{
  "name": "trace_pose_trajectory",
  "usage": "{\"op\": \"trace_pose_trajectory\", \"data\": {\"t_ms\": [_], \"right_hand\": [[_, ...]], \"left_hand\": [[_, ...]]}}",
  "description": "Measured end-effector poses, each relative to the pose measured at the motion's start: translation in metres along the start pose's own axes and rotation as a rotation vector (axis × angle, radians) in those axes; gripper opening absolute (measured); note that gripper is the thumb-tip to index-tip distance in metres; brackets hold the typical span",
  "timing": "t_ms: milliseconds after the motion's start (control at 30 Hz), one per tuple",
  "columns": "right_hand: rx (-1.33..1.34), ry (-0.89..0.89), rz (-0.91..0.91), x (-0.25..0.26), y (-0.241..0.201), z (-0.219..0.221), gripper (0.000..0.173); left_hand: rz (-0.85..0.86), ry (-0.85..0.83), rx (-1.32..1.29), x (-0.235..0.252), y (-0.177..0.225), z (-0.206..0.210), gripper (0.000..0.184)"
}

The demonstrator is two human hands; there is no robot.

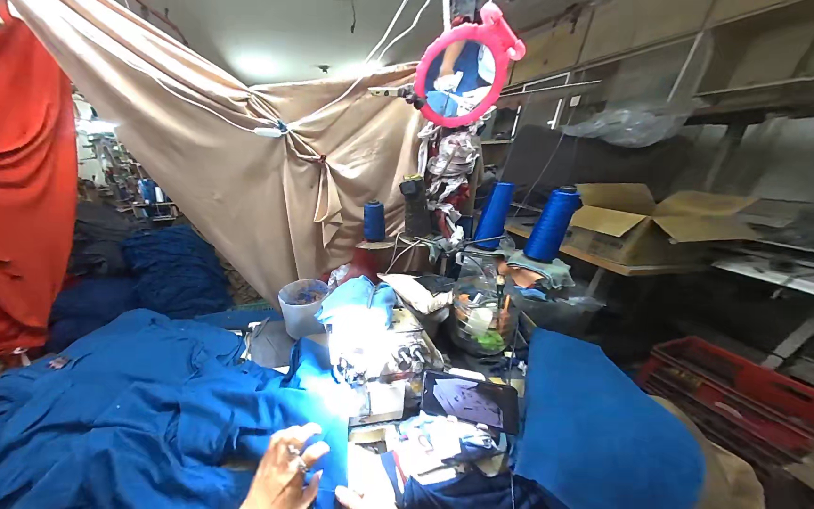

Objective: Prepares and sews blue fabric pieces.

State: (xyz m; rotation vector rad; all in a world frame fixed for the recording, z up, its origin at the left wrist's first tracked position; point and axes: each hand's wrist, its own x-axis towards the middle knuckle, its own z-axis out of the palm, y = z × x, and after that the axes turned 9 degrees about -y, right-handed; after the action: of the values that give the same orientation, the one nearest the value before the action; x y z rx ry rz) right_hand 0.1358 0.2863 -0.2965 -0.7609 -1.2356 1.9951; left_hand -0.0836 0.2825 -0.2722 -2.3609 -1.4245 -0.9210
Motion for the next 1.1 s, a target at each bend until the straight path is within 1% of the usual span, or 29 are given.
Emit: {"op": "trace_pose_trajectory", "data": {"t_ms": [33, 67, 100, 133, 200, 233, 267, 333, 400, 467, 533, 633, 700, 800, 833, 933, 1033, 1100], "right_hand": [[0.010, -0.050, -0.025, -0.001, -0.002, 0.003, 0.012], [0.016, -0.075, -0.043, -0.002, -0.005, 0.005, 0.013], [0.021, -0.093, -0.055, -0.003, -0.008, 0.005, 0.013], [0.034, -0.106, -0.064, -0.003, -0.008, 0.003, 0.012], [0.041, -0.089, -0.084, 0.000, -0.005, -0.002, 0.009], [0.035, -0.054, -0.079, 0.002, -0.004, -0.003, 0.010], [0.019, -0.021, -0.074, 0.006, -0.003, -0.004, 0.014], [-0.016, -0.031, -0.091, 0.012, 0.000, -0.006, 0.034], [-0.021, -0.079, -0.137, 0.015, 0.003, -0.009, 0.038], [-0.007, -0.081, -0.149, 0.016, 0.002, -0.011, 0.042], [0.006, -0.031, -0.132, 0.010, -0.003, -0.009, 0.041], [-0.004, -0.003, -0.117, 0.002, -0.007, -0.012, 0.029], [-0.033, -0.010, -0.100, -0.002, -0.006, -0.017, 0.026], [-0.106, -0.020, -0.066, -0.008, -0.005, -0.020, 0.010], [-0.121, -0.024, -0.055, -0.009, -0.006, -0.019, 0.007], [-0.136, -0.014, -0.045, -0.010, -0.010, -0.018, 0.008], [-0.166, 0.024, -0.081, 0.004, -0.005, -0.025, 0.012], [-0.198, 0.050, -0.119, 0.016, -0.007, -0.028, 0.014]], "left_hand": [[0.016, 0.037, 0.040, -0.004, 0.000, 0.018, 0.028], [-0.011, 0.095, 0.077, -0.007, -0.002, 0.028, 0.025], [-0.052, 0.133, 0.101, -0.008, -0.006, 0.030, 0.025], [-0.087, 0.130, 0.118, -0.010, -0.009, 0.025, 0.027], [-0.147, 0.040, 0.092, -0.012, -0.015, 0.009, 0.032], [-0.179, -0.012, 0.028, -0.012, -0.017, 0.001, 0.030], [-0.214, -0.052, -0.039, -0.009, -0.018, -0.008, 0.027], [-0.299, -0.152, -0.149, 0.003, -0.017, -0.031, 0.024], [-0.388, -0.254, -0.226, 0.024, -0.013, -0.057, 0.029], [-0.434, -0.285, -0.274, 0.048, -0.009, -0.078, 0.033], [-0.391, -0.207, -0.287, 0.059, -0.007, -0.084, 0.029], [-0.198, -0.154, -0.304, 0.062, 0.011, -0.085, 0.025], [-0.091, -0.185, -0.237, 0.052, 0.035, -0.080, 0.023], [0.009, -0.177, -0.080, 0.025, 0.064, -0.056, 0.019], [0.020, -0.168, -0.062, 0.016, 0.069, -0.047, 0.018], [0.019, -0.137, -0.039, 0.006, 0.071, -0.024, 0.016], [-0.004, -0.106, -0.001, 0.017, 0.067, -0.007, 0.016], [-0.050, -0.087, 0.028, 0.032, 0.065, 0.001, 0.015]]}}
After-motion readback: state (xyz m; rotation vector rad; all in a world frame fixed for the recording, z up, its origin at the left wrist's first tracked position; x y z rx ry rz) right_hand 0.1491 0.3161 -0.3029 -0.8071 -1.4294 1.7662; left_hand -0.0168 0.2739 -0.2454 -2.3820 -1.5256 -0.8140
